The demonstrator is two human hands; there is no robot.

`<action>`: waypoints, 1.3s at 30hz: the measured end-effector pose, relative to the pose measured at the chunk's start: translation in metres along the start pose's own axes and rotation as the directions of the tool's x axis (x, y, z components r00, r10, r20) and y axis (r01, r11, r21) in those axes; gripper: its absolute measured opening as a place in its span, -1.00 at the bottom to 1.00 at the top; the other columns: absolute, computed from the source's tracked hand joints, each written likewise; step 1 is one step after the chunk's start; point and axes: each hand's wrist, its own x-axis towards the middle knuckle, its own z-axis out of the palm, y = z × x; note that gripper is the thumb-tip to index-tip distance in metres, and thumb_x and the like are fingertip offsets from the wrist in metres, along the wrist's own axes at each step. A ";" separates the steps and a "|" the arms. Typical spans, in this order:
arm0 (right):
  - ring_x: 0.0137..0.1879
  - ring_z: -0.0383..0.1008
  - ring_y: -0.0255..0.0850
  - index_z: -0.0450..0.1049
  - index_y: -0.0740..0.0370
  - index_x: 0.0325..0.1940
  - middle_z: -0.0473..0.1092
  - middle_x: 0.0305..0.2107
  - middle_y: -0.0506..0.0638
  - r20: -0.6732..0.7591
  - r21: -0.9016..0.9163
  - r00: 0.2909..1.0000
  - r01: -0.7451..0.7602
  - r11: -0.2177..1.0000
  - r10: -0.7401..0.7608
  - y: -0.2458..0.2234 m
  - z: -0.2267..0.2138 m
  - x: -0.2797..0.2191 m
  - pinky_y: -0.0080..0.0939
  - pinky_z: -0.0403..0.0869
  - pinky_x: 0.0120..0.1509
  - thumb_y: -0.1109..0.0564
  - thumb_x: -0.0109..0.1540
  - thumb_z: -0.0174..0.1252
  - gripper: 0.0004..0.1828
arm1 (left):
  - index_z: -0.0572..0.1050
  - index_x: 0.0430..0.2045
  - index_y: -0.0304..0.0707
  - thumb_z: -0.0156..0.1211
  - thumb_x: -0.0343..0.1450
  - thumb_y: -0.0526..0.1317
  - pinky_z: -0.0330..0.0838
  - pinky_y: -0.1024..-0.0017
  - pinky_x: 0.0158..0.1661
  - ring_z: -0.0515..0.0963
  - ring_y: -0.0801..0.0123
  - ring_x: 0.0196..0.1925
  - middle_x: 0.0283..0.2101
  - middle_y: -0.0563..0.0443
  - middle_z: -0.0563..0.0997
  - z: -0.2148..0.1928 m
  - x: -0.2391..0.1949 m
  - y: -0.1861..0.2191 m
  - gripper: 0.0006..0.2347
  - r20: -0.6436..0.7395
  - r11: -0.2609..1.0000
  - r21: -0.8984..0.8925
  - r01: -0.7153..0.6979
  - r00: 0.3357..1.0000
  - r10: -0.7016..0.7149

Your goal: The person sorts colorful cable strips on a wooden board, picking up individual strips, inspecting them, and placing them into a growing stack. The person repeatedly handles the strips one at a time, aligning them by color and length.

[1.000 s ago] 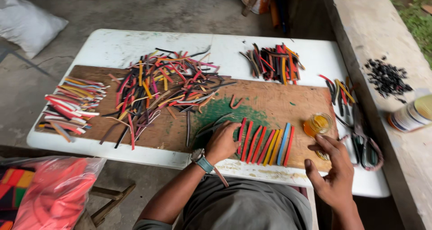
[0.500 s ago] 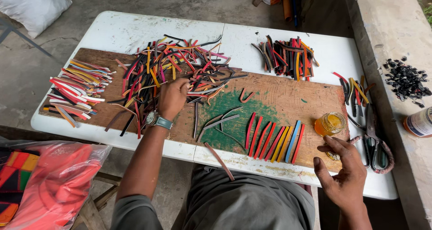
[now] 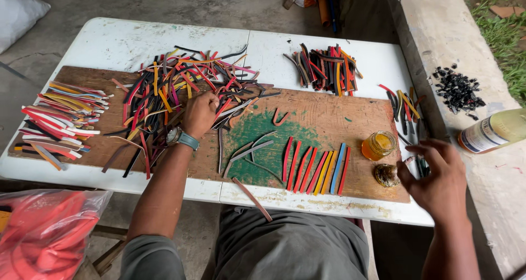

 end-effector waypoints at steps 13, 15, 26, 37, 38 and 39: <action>0.15 0.28 0.02 0.59 0.06 -0.15 0.36 -0.01 0.03 0.393 -0.218 0.918 0.035 0.975 0.054 0.017 0.027 0.043 0.05 0.22 0.19 -0.12 -0.08 0.46 -0.52 | 0.58 -0.07 -0.24 0.20 0.34 -0.35 0.53 -0.07 -0.15 0.64 -0.24 -0.18 -0.21 -0.31 0.67 0.014 0.012 -0.018 -0.72 0.080 0.963 0.267 0.044 0.994 -0.068; 0.15 0.26 0.01 0.59 0.06 -0.15 0.35 0.02 0.03 0.437 -0.224 0.897 0.040 0.974 0.064 0.012 0.029 0.050 0.04 0.20 0.20 -0.15 -0.07 0.46 -0.51 | 0.56 -0.05 -0.26 0.21 0.37 -0.35 0.53 -0.02 -0.10 0.65 -0.18 -0.16 -0.21 -0.26 0.68 0.009 0.015 -0.016 -0.74 0.044 0.985 0.165 0.053 0.997 -0.061; 0.22 0.27 0.00 0.66 -0.02 -0.12 0.36 0.12 -0.03 0.426 -0.198 0.905 0.093 0.976 0.000 0.023 0.047 0.049 0.02 0.21 0.26 -0.10 -0.05 0.40 -0.57 | 0.41 0.04 -0.27 0.34 0.30 -0.49 0.61 0.49 -0.12 0.68 0.42 -0.13 -0.12 -0.07 0.68 0.005 0.017 0.025 -0.58 0.078 0.633 -0.759 0.153 0.986 -0.145; 0.29 0.29 0.04 0.67 0.05 -0.17 0.36 0.19 0.00 0.376 -0.112 0.926 0.002 0.994 0.041 0.029 0.056 0.042 0.04 0.25 0.34 0.00 -0.03 0.39 -0.65 | 0.58 -0.04 -0.28 0.29 0.35 -0.44 0.55 0.53 -0.14 0.60 0.48 -0.13 -0.04 0.05 0.67 0.013 -0.016 0.104 -0.70 0.189 0.726 -0.671 0.151 0.981 -0.029; 0.30 0.28 0.05 0.68 0.05 -0.16 0.34 0.20 0.03 0.373 -0.100 0.927 0.008 0.995 0.030 0.028 0.056 0.042 0.05 0.23 0.34 0.00 -0.03 0.40 -0.64 | 0.59 -0.03 -0.28 0.29 0.35 -0.44 0.52 0.52 -0.18 0.59 0.45 -0.19 -0.04 0.04 0.68 0.014 -0.018 0.107 -0.70 0.236 0.739 -0.642 0.203 0.970 -0.061; 0.30 0.26 0.06 0.68 0.07 -0.16 0.33 0.20 0.04 0.384 -0.091 0.923 0.002 0.996 0.033 0.027 0.057 0.043 0.05 0.22 0.35 0.00 -0.02 0.40 -0.64 | 0.60 -0.04 -0.29 0.31 0.34 -0.43 0.54 0.52 -0.15 0.61 0.47 -0.16 -0.04 0.04 0.68 0.015 -0.021 0.110 -0.70 0.279 0.743 -0.639 0.198 0.960 -0.017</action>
